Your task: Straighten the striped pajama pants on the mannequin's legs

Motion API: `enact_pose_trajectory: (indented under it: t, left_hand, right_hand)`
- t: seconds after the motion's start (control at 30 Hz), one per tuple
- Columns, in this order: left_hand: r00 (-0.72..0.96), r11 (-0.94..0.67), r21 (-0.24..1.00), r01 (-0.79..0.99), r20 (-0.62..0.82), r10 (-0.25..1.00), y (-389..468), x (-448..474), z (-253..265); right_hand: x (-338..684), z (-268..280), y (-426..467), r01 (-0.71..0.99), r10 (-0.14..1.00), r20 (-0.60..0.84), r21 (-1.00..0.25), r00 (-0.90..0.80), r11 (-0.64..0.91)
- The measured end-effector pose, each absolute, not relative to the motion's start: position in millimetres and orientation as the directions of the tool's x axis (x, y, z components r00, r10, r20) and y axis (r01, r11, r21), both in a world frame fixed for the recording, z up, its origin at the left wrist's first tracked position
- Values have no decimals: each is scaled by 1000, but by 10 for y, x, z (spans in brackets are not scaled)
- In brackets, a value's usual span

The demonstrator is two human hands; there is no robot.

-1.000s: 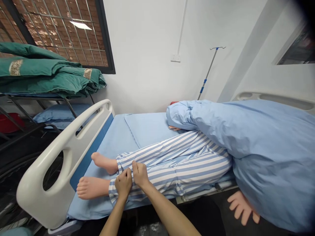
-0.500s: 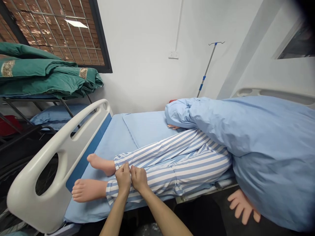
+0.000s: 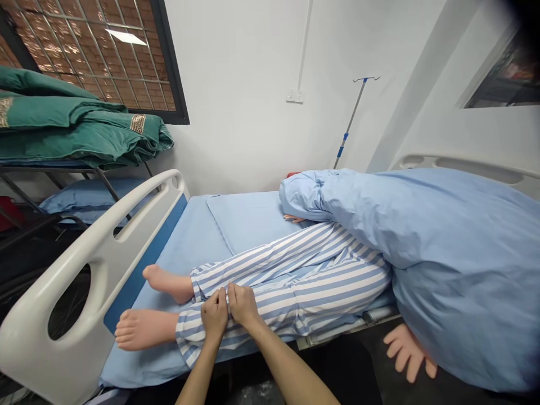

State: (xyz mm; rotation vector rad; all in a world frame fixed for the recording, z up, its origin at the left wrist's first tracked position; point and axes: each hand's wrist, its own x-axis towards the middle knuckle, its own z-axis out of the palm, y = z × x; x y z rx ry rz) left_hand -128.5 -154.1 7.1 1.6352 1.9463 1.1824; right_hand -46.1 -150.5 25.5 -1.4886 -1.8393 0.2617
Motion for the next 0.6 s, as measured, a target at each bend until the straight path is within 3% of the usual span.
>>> enact_pose_trajectory:
  t: [0.13,0.27,0.37,0.6]
  left_hand:
    - [-315,-7,865,502,191,930,-1514,-1242,174]
    - [-394,-37,963,266,143,908,-1427,-1120,432]
    - [-403,-92,977,192,164,901,-1393,-1020,504]
    - [-331,-12,897,442,176,927,-1444,-975,147]
  right_hand:
    - [-442,164,-1475,779,917,400,-575,-1,251]
    - [-415,169,-1406,713,921,385,-662,58,232]
    - [-381,172,-1381,639,925,367,-736,99,224]
    - [-390,123,-1375,569,933,328,-800,149,190]
